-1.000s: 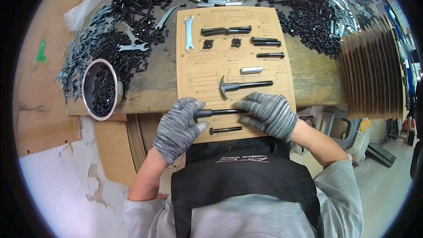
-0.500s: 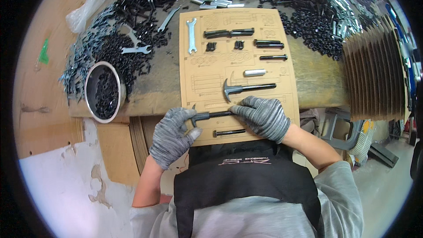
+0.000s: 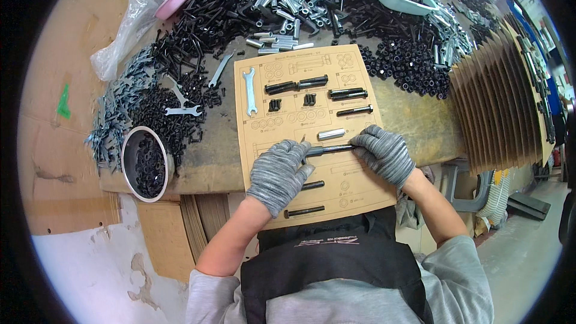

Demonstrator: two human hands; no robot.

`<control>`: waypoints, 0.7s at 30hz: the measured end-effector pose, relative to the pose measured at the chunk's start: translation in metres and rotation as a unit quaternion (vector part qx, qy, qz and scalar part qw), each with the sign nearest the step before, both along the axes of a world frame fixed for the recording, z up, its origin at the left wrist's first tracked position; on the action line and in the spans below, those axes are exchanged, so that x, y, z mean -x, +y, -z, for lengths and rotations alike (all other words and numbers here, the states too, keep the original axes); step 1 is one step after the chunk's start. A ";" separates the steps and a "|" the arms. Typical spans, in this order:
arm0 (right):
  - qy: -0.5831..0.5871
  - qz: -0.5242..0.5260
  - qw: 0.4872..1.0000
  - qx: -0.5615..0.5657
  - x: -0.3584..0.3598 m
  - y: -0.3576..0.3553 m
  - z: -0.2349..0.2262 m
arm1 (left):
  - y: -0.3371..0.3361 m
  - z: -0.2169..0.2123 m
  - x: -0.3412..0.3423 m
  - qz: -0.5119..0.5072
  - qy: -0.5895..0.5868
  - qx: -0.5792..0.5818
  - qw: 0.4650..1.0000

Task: The person assembles a tool kit by picking various tools and fasteners from piles on the table and placing them into designated slots on a cardboard template. They handle hammers, wrenches, bolts, and washers, arranging them according to the layout on the template.

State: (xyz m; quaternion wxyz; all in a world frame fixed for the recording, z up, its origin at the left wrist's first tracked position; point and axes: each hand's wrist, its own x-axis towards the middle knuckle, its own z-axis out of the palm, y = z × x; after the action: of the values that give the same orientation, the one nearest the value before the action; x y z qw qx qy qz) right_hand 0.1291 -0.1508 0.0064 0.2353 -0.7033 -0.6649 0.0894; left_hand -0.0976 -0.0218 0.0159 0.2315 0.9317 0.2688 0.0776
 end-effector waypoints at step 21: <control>0.298 0.166 0.938 -0.055 -0.037 -0.012 -0.004 | 0.055 -0.029 0.060 -0.142 -0.178 0.103 0.968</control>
State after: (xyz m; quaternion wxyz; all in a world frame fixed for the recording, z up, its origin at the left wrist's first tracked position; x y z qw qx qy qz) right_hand 0.1662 -0.1628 0.0103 0.4724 -0.7309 -0.4418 0.2176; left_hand -0.1579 0.0330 0.0445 0.3574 0.8261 0.3593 0.2463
